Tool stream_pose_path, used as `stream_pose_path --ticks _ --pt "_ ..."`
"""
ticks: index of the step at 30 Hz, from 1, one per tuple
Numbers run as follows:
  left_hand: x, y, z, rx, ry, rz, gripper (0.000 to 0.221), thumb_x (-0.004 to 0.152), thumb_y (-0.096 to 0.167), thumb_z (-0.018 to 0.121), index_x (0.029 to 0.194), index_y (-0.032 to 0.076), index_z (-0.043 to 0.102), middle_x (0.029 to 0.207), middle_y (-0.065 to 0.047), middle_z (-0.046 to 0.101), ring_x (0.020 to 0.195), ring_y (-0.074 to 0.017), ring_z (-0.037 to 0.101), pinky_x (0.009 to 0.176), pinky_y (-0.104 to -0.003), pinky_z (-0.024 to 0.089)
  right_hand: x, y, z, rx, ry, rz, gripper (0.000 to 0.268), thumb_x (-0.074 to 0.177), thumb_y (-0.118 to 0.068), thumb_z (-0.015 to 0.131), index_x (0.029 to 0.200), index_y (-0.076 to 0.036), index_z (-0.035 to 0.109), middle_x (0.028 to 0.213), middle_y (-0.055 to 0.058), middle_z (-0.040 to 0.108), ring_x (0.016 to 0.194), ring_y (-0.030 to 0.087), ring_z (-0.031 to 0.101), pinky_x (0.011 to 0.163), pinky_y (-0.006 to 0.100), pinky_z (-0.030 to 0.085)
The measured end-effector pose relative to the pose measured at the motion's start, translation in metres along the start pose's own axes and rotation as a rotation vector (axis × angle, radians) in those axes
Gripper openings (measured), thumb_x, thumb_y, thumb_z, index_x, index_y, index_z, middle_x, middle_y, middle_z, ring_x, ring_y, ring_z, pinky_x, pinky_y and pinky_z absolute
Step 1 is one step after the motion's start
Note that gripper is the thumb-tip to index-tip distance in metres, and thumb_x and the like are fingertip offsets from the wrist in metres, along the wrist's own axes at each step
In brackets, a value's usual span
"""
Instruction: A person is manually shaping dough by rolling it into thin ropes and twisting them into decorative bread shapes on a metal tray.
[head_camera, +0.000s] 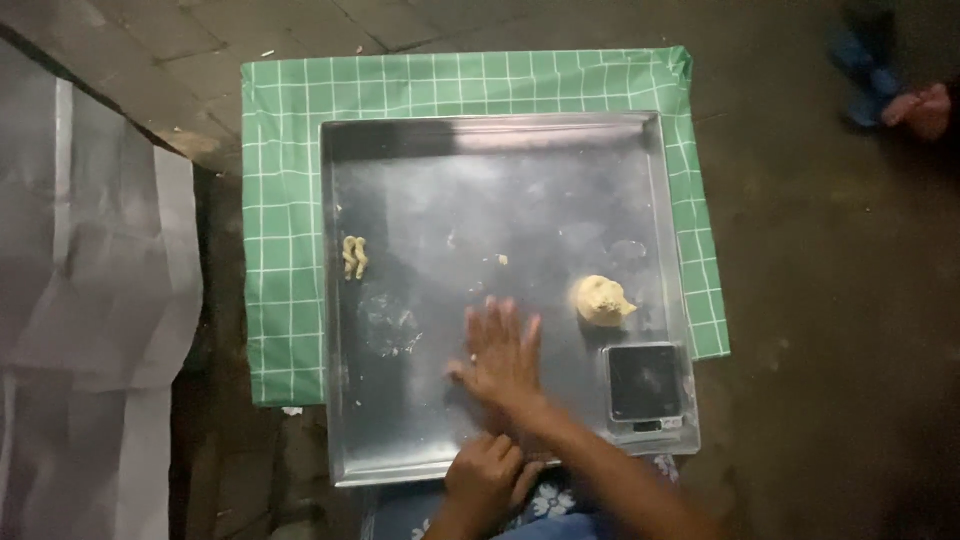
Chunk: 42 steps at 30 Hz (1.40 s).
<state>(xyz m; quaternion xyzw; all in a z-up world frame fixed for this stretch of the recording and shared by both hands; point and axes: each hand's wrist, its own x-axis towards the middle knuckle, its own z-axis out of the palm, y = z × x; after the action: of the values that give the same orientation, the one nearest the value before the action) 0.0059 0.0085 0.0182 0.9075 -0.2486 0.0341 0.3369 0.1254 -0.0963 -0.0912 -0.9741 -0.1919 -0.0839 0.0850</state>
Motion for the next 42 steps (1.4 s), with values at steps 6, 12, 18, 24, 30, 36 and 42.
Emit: stream_pose_path --ticks 6,12,18,24,30,36,42 --pt "-0.004 0.002 -0.002 0.009 -0.059 -0.04 0.029 0.094 0.03 0.075 0.075 0.009 0.067 0.075 -0.009 0.067 0.06 -0.0236 0.059 0.054 -0.037 0.048 0.151 0.027 -0.039 0.157 -0.34 0.336 0.098 0.093 -0.076 0.024 0.165 -0.013 0.004 0.17 0.018 -0.014 0.154 0.04 -0.018 0.114 0.069 -0.017" --pt "-0.003 -0.001 -0.002 -0.059 -0.014 -0.023 0.027 0.095 0.028 0.07 0.076 0.009 0.068 0.075 -0.01 0.067 0.06 -0.0254 0.059 0.057 -0.039 0.047 0.074 0.002 -0.061 0.246 -0.323 0.123 0.105 0.087 -0.081 0.03 0.159 -0.007 0.024 0.168 0.024 0.008 0.155 0.042 -0.005 0.114 0.072 -0.01" --pt "-0.006 -0.004 0.006 -0.001 -0.027 -0.023 0.028 0.09 0.027 0.076 0.07 0.011 0.064 0.071 -0.009 0.06 0.059 -0.0267 0.054 0.056 -0.04 0.046 0.002 -0.001 -0.005 0.078 0.015 -0.01 0.092 0.097 -0.078 0.009 0.165 -0.018 -0.007 0.168 0.008 -0.026 0.156 0.035 -0.016 0.115 0.076 -0.009" --pt "-0.002 0.005 -0.007 -0.057 -0.06 -0.079 0.03 0.097 0.03 0.07 0.075 0.01 0.068 0.074 -0.008 0.065 0.061 -0.0238 0.06 0.055 -0.036 0.048 0.146 0.019 -0.05 0.213 -0.38 0.298 0.1 0.091 -0.076 0.024 0.164 -0.01 0.008 0.169 0.02 -0.012 0.153 0.043 -0.018 0.112 0.071 -0.018" --pt "-0.001 0.0 -0.005 -0.087 -0.04 -0.017 0.027 0.095 0.027 0.071 0.076 0.008 0.069 0.074 -0.01 0.066 0.06 -0.0245 0.061 0.055 -0.037 0.049 0.068 -0.007 -0.069 0.266 -0.386 0.109 0.104 0.087 -0.081 0.012 0.161 -0.008 0.012 0.168 0.02 -0.005 0.153 0.039 -0.012 0.113 0.069 -0.019" --pt "-0.002 0.001 -0.003 -0.038 -0.025 0.009 0.025 0.093 0.027 0.071 0.075 0.009 0.065 0.073 -0.01 0.061 0.062 -0.0271 0.057 0.056 -0.039 0.046 0.031 -0.006 -0.033 0.102 -0.213 0.061 0.097 0.095 -0.077 0.013 0.163 -0.007 0.009 0.169 0.02 -0.004 0.153 0.044 -0.006 0.113 0.072 -0.011" --pt "-0.005 0.004 -0.007 -0.069 -0.108 -0.093 0.031 0.097 0.032 0.069 0.078 0.009 0.071 0.077 -0.01 0.068 0.063 -0.0245 0.061 0.058 -0.037 0.048 0.157 0.017 -0.089 0.295 -0.329 0.317 0.096 0.092 -0.073 0.027 0.163 -0.01 0.007 0.171 0.017 -0.004 0.157 0.038 -0.006 0.118 0.071 -0.007"
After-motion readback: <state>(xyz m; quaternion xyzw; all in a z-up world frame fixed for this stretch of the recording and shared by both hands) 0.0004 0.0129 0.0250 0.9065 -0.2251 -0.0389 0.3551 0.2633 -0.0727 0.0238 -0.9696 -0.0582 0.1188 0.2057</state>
